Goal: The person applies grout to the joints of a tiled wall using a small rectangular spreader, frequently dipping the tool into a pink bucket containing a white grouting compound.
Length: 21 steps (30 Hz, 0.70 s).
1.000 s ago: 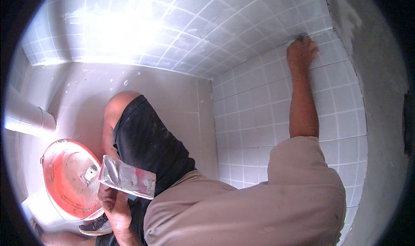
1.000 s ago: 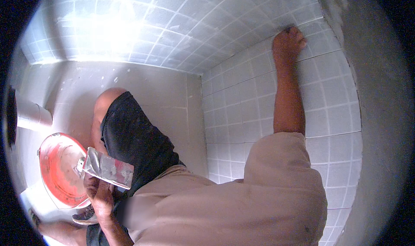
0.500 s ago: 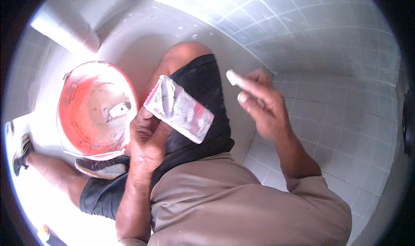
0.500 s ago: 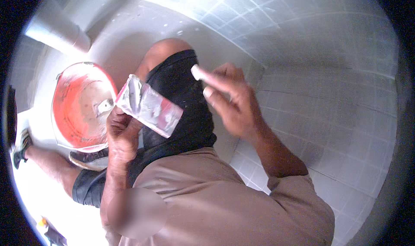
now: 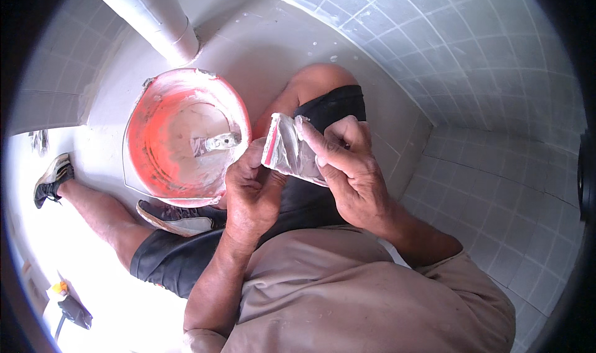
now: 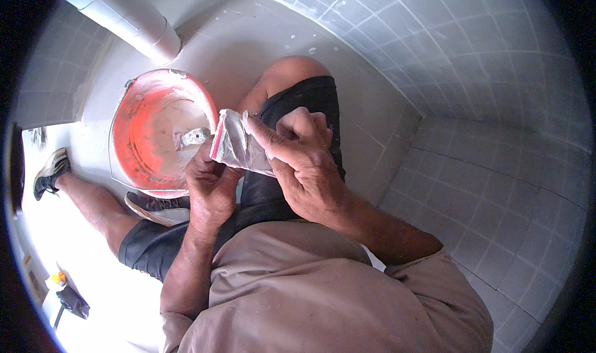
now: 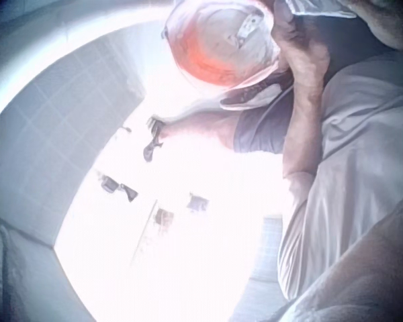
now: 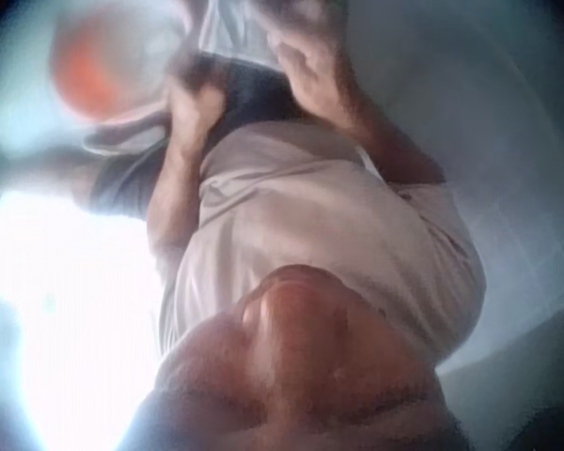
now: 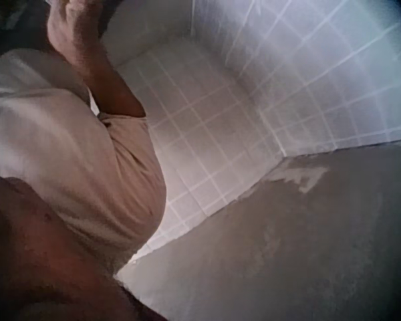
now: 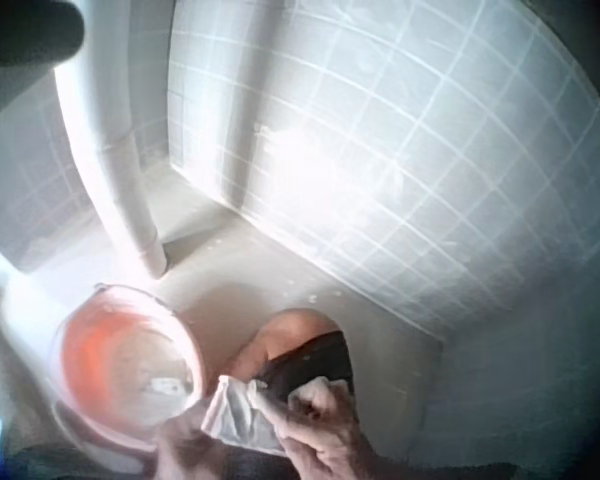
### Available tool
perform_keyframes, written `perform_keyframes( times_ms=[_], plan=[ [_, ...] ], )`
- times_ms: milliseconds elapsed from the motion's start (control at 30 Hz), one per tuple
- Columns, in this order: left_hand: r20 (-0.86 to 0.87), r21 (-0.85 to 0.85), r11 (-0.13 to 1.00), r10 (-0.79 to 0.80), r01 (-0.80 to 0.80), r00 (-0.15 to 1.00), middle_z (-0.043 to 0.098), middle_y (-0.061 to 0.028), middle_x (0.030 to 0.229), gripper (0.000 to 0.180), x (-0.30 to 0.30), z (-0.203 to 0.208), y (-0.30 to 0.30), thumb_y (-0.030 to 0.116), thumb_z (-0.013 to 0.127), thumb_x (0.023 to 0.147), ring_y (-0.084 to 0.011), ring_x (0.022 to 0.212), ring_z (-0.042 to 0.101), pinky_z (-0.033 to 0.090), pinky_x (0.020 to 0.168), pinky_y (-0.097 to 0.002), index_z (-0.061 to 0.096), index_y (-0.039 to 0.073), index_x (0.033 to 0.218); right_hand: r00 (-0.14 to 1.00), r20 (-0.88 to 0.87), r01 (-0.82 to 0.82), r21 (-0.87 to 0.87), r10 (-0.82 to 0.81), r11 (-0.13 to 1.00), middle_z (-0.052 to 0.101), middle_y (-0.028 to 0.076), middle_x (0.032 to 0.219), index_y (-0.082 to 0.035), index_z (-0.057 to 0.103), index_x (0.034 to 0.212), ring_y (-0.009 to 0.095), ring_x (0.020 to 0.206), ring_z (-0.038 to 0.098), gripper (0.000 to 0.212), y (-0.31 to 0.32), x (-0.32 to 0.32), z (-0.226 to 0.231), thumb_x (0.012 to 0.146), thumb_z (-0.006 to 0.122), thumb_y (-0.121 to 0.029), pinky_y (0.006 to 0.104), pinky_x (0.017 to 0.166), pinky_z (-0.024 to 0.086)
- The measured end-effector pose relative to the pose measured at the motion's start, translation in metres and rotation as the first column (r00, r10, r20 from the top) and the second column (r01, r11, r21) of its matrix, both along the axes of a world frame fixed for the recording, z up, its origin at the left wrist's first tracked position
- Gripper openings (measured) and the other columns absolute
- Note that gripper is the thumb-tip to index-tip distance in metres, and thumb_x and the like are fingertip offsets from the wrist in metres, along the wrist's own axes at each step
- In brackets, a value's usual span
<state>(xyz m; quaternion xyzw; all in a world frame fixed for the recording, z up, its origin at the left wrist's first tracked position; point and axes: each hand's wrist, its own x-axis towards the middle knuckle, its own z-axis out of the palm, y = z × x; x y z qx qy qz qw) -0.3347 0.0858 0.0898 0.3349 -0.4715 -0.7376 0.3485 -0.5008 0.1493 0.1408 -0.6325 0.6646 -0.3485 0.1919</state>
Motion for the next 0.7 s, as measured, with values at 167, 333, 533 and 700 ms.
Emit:
perform_keyframes(
  times_ms=[167, 333, 533, 700],
  plan=[
    [-0.022, 0.050, 0.999, -0.001, 0.002, 1.000, 0.068, -0.0049, 0.101, 0.024, -0.001, -0.001, -0.007, -0.006, 0.062, 0.091, -0.0097, 0.094, 0.060, 0.049, 0.085, -0.0273, 0.062, -0.003, 0.114, 0.994, -0.039, -0.097, 0.100, 0.101, 0.990, 0.044, 0.003, 0.090, -0.013, 0.063, 0.133, 0.019, 0.087, 0.041, 0.042, -0.008, 0.003, 0.007, 0.092, 0.057, -0.004, 0.0336, 0.086, 0.034],
    [0.032, 0.081, 0.983, -0.170, 0.166, 0.985, 0.067, -0.0075, 0.106, 0.027, -0.017, -0.009, -0.012, -0.008, 0.058, 0.090, -0.0142, 0.100, 0.062, 0.050, 0.089, -0.0314, 0.062, -0.003, 0.116, 0.758, 0.650, -0.039, 0.133, -0.057, 0.990, 0.049, 0.003, 0.090, -0.011, 0.067, 0.125, 0.015, 0.081, 0.044, 0.036, 0.022, -0.027, 0.014, 0.092, 0.056, -0.002, 0.0307, 0.075, 0.037],
    [0.091, 0.092, 0.990, -0.114, 0.106, 0.989, 0.067, -0.0040, 0.101, 0.027, 0.036, 0.006, -0.017, -0.005, 0.063, 0.082, -0.0118, 0.093, 0.060, 0.046, 0.086, -0.0280, 0.064, -0.002, 0.109, 0.451, -0.561, 0.846, 0.021, -0.694, 0.533, 0.060, 0.012, 0.112, -0.007, 0.063, 0.124, 0.024, 0.112, 0.054, 0.032, 0.087, -0.182, 0.041, 0.092, 0.058, -0.007, 0.0377, 0.096, 0.044],
    [0.057, 0.128, 0.975, -0.191, 0.182, 0.980, 0.067, -0.0046, 0.103, 0.021, 0.042, 0.014, -0.004, -0.001, 0.067, 0.086, -0.0131, 0.096, 0.060, 0.046, 0.087, -0.0281, 0.063, -0.001, 0.106, -0.477, -0.803, 0.713, -0.592, -0.358, 0.376, 0.056, 0.017, 0.122, -0.006, 0.059, 0.127, 0.038, 0.114, 0.049, 0.046, 0.181, -0.294, 0.153, 0.083, 0.061, -0.018, 0.0555, 0.096, 0.036]
  ],
)
